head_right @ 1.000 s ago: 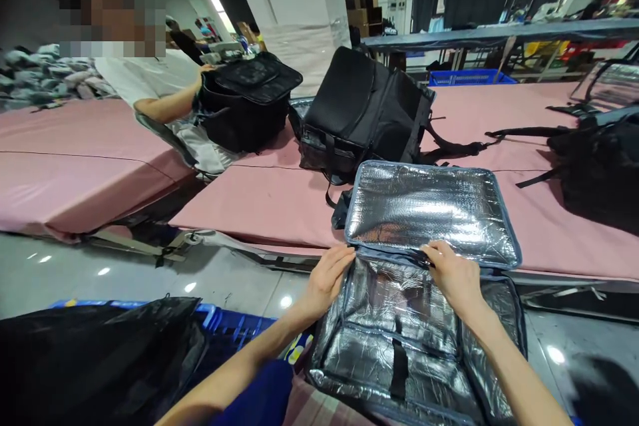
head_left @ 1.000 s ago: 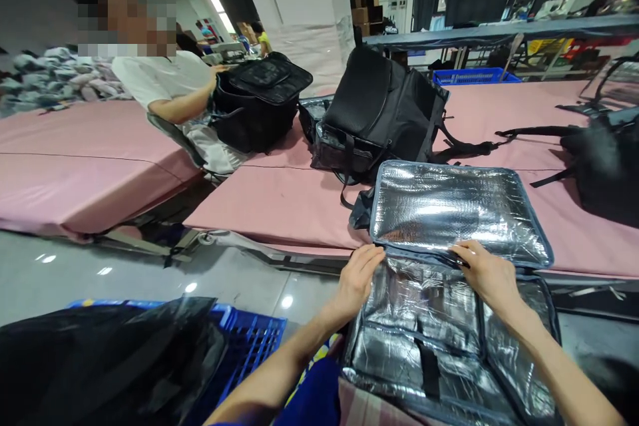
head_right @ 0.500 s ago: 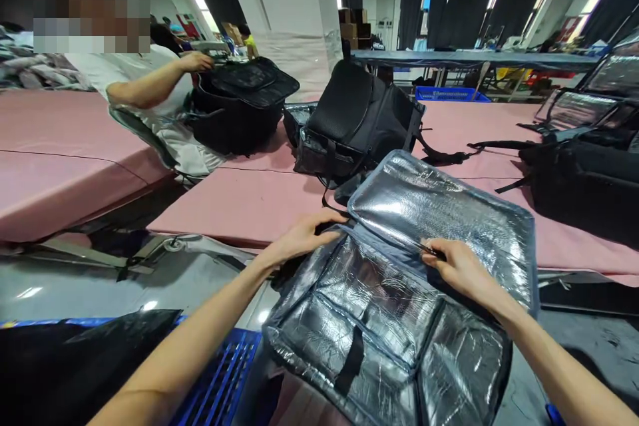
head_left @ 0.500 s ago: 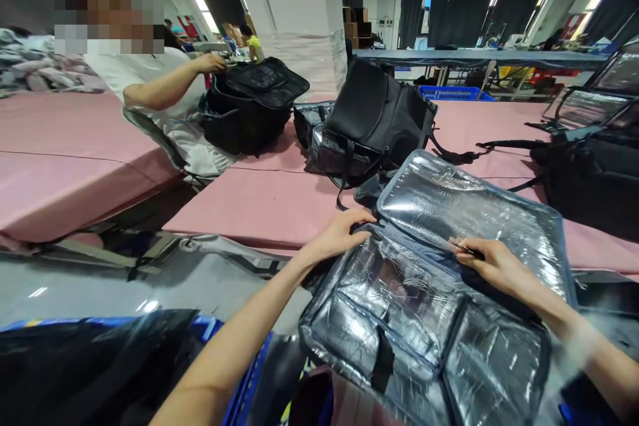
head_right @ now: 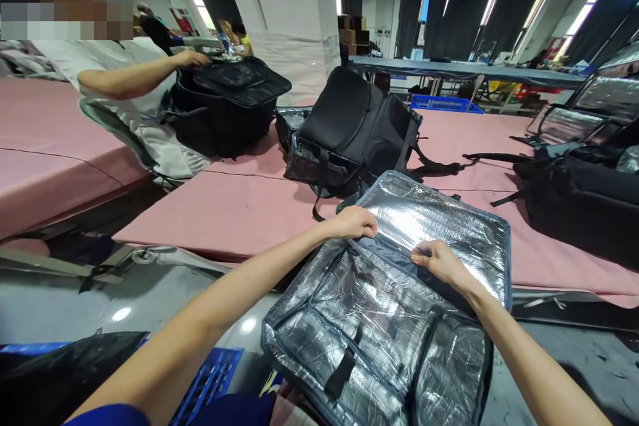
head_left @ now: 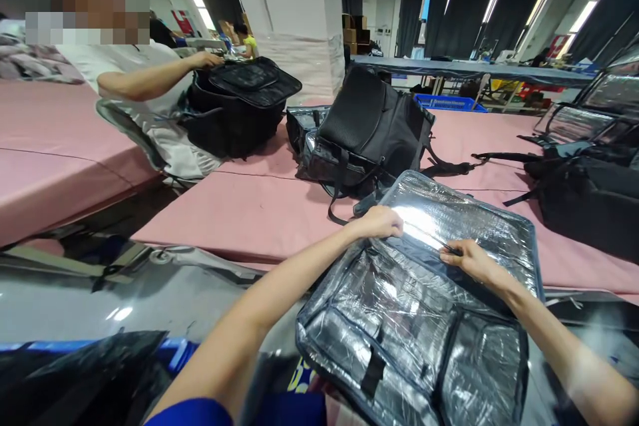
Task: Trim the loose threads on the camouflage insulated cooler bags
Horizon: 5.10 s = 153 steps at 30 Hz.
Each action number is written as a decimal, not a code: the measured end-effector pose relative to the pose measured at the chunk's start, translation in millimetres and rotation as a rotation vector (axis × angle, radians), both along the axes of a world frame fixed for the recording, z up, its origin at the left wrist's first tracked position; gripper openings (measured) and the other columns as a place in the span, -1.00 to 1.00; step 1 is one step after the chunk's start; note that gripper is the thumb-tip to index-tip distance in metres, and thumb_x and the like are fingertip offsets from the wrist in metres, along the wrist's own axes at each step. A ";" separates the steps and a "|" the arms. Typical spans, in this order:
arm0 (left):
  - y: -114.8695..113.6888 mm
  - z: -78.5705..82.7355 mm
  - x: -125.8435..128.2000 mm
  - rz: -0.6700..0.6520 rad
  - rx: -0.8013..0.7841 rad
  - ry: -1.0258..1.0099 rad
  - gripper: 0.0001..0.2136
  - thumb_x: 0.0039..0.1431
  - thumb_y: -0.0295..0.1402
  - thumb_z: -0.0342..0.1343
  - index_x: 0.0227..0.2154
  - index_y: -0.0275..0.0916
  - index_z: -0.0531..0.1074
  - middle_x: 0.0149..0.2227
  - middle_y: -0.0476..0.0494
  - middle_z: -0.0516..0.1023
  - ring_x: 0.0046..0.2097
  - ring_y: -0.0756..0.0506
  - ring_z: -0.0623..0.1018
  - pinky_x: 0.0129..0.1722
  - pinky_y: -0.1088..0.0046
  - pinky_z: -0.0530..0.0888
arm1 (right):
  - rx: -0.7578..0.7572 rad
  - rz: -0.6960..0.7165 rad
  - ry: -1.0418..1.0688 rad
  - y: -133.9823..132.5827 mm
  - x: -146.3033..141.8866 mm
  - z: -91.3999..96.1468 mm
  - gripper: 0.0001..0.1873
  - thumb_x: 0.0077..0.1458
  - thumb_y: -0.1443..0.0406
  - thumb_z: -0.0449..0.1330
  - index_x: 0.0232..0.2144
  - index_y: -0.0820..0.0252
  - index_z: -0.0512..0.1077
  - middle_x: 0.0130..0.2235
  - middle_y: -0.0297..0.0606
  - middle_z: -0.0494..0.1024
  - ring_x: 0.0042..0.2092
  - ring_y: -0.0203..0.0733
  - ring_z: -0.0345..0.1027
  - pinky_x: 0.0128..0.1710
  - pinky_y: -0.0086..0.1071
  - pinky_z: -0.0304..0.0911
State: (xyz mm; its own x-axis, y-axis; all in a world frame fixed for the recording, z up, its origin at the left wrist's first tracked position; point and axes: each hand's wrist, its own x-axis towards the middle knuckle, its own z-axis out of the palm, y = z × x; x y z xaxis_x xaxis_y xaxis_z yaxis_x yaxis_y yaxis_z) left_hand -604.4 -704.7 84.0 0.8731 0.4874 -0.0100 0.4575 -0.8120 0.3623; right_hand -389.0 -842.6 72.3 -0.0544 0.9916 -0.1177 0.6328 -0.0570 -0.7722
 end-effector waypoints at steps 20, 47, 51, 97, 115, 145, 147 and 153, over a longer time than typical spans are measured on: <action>14.5 13.9 11.7 -0.028 -0.199 0.205 -0.86 0.03 -0.37 0.09 -0.41 -0.25 0.54 -0.46 0.04 0.51 -0.38 0.04 0.40 -0.38 0.61 0.19 | 0.846 0.182 -1.022 22.1 -36.9 6.1 -0.81 0.18 0.35 0.04 -0.26 0.15 0.46 -0.38 -0.28 0.52 -0.34 -0.22 0.18 -0.16 -0.19 -0.13; 13.3 7.6 10.4 -0.019 -0.166 0.186 -0.87 0.05 -0.37 0.09 -0.42 -0.24 0.53 -0.44 0.04 0.53 -0.35 0.03 0.44 -0.39 0.61 0.19 | 0.452 0.206 -0.993 24.3 -45.8 17.6 -0.78 0.17 0.35 0.01 -0.34 0.15 0.47 -0.37 -0.20 0.49 -0.26 -0.14 0.25 -0.21 -0.25 -0.05; 15.6 0.5 7.6 -0.011 -0.185 0.143 -0.87 0.04 -0.38 0.09 -0.40 -0.23 0.53 -0.38 0.04 0.55 -0.30 0.02 0.46 -0.37 0.62 0.21 | 0.395 0.096 -0.799 1.5 -17.6 10.5 -0.76 0.16 0.21 0.05 -0.18 0.16 0.41 -0.29 -0.22 0.51 -0.29 -0.20 0.34 -0.38 -0.40 0.05; -13.9 -8.2 69.1 -0.224 -0.304 0.159 -0.92 -0.01 -0.43 0.08 -0.51 -0.30 0.45 -0.55 0.06 0.38 -0.42 0.04 0.33 -0.40 0.56 0.17 | 0.801 0.074 -0.987 -32.5 6.0 -28.1 -0.76 0.22 0.29 0.01 -0.39 0.22 0.45 -0.48 -0.27 0.45 -0.42 -0.22 0.20 -0.37 -0.30 -0.11; -15.2 -6.2 69.4 -0.230 -0.310 0.166 -0.91 0.00 -0.43 0.07 -0.52 -0.30 0.43 -0.54 0.05 0.39 -0.43 0.04 0.33 -0.39 0.56 0.17 | 0.894 0.043 -1.071 -49.1 18.7 -13.0 -0.83 0.19 0.30 0.06 -0.36 0.24 0.43 -0.48 -0.31 0.45 -0.41 -0.25 0.17 -0.34 -0.32 -0.08; -22.5 -8.4 65.2 -0.155 -0.289 0.098 -0.91 0.00 -0.43 0.08 -0.54 -0.29 0.45 -0.55 0.04 0.39 -0.45 0.04 0.33 -0.43 0.57 0.15 | 0.910 0.129 -1.044 -45.5 21.0 -17.8 -0.79 0.18 0.32 0.07 -0.47 0.23 0.41 -0.54 -0.31 0.38 -0.44 -0.25 0.11 -0.37 -0.31 -0.12; -21.8 -10.8 65.2 -0.151 -0.286 0.094 -0.91 0.01 -0.42 0.09 -0.53 -0.29 0.45 -0.54 0.04 0.41 -0.44 0.03 0.35 -0.41 0.57 0.16 | 0.893 0.136 -1.059 -54.1 24.9 -14.9 -0.83 0.19 0.32 0.07 -0.37 0.24 0.43 -0.50 -0.31 0.42 -0.41 -0.25 0.13 -0.36 -0.31 -0.11; -40.0 -24.6 57.9 -0.101 -0.005 -0.044 -0.88 0.12 -0.41 0.03 -0.41 -0.26 0.47 -0.38 -0.04 0.48 -0.33 -0.01 0.40 -0.36 0.52 0.20 | 0.851 0.135 -1.146 -65.3 32.8 -14.7 -0.86 0.18 0.37 0.07 -0.30 0.27 0.44 -0.44 -0.30 0.45 -0.38 -0.25 0.15 -0.36 -0.30 -0.11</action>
